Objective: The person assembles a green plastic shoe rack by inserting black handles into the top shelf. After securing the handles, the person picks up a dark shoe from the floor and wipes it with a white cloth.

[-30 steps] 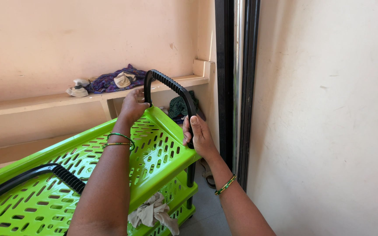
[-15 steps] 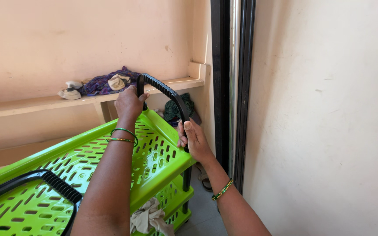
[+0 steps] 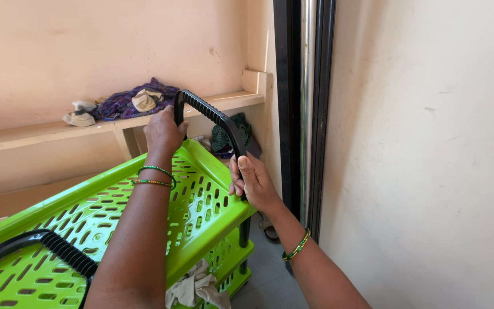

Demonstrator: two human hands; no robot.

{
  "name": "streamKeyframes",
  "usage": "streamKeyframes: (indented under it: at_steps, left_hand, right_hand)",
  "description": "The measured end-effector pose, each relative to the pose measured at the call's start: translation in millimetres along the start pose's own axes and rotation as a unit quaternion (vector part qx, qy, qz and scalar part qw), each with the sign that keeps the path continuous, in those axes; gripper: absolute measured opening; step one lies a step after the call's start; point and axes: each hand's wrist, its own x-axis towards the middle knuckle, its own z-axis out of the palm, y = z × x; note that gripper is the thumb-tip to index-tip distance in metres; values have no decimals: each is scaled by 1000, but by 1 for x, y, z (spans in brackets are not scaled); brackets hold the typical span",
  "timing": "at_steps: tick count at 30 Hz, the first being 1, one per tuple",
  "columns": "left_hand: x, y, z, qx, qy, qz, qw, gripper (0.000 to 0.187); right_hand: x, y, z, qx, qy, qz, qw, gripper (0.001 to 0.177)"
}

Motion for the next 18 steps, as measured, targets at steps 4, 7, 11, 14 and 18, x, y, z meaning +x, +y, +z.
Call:
streamKeyframes:
  at_steps: [4, 7, 11, 14, 18]
  left_hand:
    - [-6, 1, -2, -2, 17, 6, 1000, 36]
    - [-6, 5, -4, -15, 11, 0, 1000, 34]
    - [-9, 6, -8, -29, 8, -14, 999, 34]
    - [-8, 9, -10, -24, 14, -19, 999, 35]
    - [-4, 9, -2, -37, 30, -32, 998, 39]
  right_hand:
    - [1, -4, -3, 58, -25, 21, 998, 50]
    - [4, -8, -14, 69, -6, 39, 997, 49]
    - [0, -11, -17, 45, 31, 57, 997, 49]
    - [0, -13, -11, 29, 36, 48, 998, 50]
    - [-2, -11, -8, 20, 33, 42, 998, 51]
